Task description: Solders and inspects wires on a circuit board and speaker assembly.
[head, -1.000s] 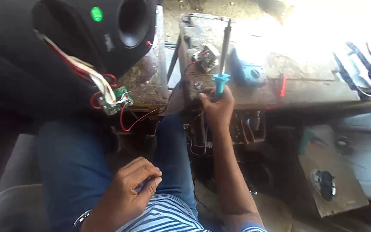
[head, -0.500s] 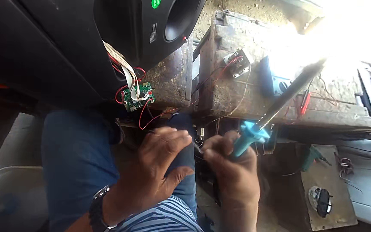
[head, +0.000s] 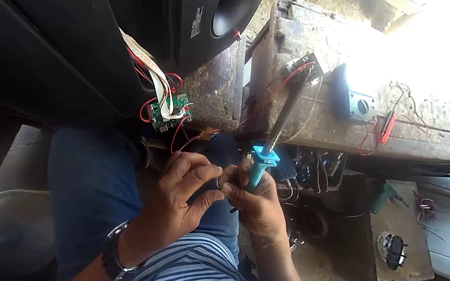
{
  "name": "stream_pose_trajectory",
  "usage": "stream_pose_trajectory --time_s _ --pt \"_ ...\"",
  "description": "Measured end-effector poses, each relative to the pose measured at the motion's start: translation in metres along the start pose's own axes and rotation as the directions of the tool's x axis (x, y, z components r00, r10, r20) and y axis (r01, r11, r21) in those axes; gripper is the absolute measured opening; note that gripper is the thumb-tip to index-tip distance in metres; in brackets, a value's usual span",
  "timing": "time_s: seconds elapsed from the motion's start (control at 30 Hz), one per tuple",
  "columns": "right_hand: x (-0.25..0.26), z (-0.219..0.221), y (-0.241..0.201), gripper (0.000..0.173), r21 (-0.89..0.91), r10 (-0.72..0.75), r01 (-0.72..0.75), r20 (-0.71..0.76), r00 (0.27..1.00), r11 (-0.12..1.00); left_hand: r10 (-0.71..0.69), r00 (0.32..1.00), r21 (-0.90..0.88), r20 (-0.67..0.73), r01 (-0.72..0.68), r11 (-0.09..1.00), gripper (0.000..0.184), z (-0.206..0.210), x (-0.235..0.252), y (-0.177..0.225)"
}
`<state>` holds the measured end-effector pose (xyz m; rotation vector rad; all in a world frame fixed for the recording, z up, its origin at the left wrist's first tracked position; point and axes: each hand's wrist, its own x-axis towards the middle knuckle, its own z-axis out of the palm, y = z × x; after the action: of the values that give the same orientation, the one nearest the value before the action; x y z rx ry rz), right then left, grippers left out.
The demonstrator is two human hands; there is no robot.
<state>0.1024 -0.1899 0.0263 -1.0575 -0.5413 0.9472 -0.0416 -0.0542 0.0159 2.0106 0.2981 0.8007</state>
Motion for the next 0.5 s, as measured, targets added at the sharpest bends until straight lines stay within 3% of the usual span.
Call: stream_pose_trajectory --time_s 0.1,0.23,0.5 --pt "0.002 -0.004 0.003 0.017 0.032 0.037 -0.038 0.021 0.999 0.999 0.041 0.996 0.008 0.08 -0.042 0.999 0.013 -0.008 0.002 -0.005" --pt "0.005 -0.007 0.008 0.018 -0.034 0.009 -0.009 -0.005 1.0 0.999 0.016 0.981 0.013 0.193 -0.018 1.0 0.018 -0.011 0.0 -0.006" --pt "0.012 -0.014 0.015 0.018 -0.067 0.012 -0.014 -0.037 0.999 0.998 -0.147 0.973 0.185 0.178 0.114 0.976 0.023 -0.007 -0.002 -0.004"
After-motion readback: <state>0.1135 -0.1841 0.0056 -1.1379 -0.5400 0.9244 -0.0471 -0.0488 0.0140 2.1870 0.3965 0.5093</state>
